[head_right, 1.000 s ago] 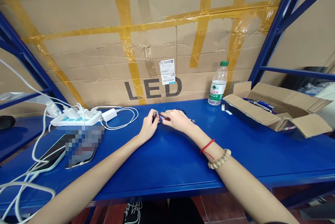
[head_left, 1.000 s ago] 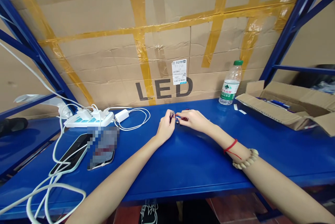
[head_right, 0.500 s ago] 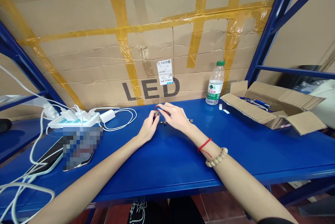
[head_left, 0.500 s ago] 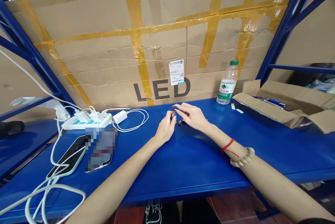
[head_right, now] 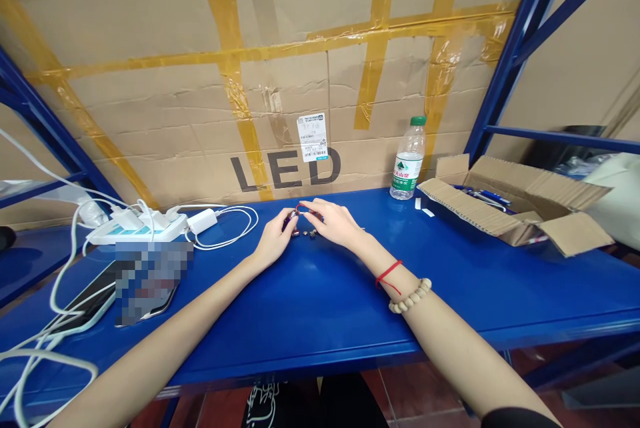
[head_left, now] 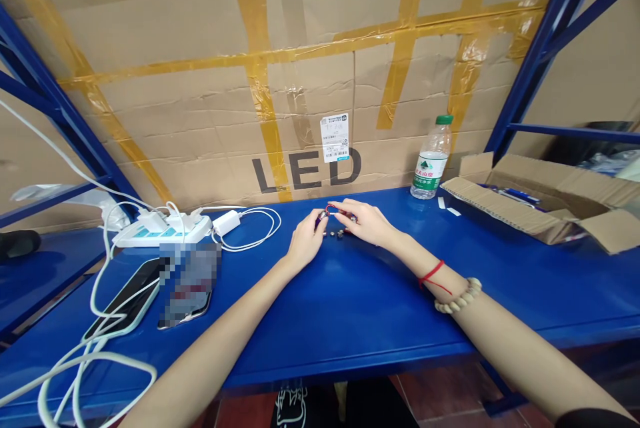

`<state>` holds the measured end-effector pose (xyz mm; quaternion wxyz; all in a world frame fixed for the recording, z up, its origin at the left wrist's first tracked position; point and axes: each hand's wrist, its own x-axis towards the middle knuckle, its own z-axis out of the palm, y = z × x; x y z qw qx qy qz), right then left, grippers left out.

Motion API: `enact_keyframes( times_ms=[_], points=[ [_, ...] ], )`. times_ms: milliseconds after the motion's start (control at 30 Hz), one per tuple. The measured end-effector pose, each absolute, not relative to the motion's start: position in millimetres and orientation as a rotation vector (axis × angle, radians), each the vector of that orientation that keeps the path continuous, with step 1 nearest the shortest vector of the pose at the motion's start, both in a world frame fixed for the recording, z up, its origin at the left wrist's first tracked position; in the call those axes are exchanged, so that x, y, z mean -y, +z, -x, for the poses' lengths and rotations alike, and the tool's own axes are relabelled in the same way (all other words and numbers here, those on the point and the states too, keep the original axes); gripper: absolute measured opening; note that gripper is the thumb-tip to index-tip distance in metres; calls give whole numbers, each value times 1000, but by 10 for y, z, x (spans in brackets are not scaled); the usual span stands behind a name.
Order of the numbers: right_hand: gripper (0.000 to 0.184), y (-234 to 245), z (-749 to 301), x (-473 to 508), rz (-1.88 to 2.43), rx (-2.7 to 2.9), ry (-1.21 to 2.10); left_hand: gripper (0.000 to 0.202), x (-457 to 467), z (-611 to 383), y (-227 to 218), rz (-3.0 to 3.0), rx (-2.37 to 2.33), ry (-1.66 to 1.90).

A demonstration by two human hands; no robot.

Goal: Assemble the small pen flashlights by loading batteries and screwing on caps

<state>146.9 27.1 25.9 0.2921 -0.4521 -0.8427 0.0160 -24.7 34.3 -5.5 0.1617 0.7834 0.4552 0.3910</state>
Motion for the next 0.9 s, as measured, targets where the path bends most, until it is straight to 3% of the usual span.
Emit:
enact_keyframes(
  times_ms=[300, 633, 800, 900],
  points=[
    [33, 177, -1464, -304, 1232, 2365, -4, 20, -411, 439, 47, -2555, -1457, 898],
    [29, 198, -1460, -273, 1272, 2390, -64, 23, -516, 621, -6, -2467, -1979, 593],
    [27, 222, -1461, -261, 1270, 2407, -71, 25, -466, 567, -4, -2465, -1995, 754],
    [27, 210, -1453, -264, 1270, 2427, -77, 27, -395, 469, 32, -2569, -1766, 930]
  ],
)
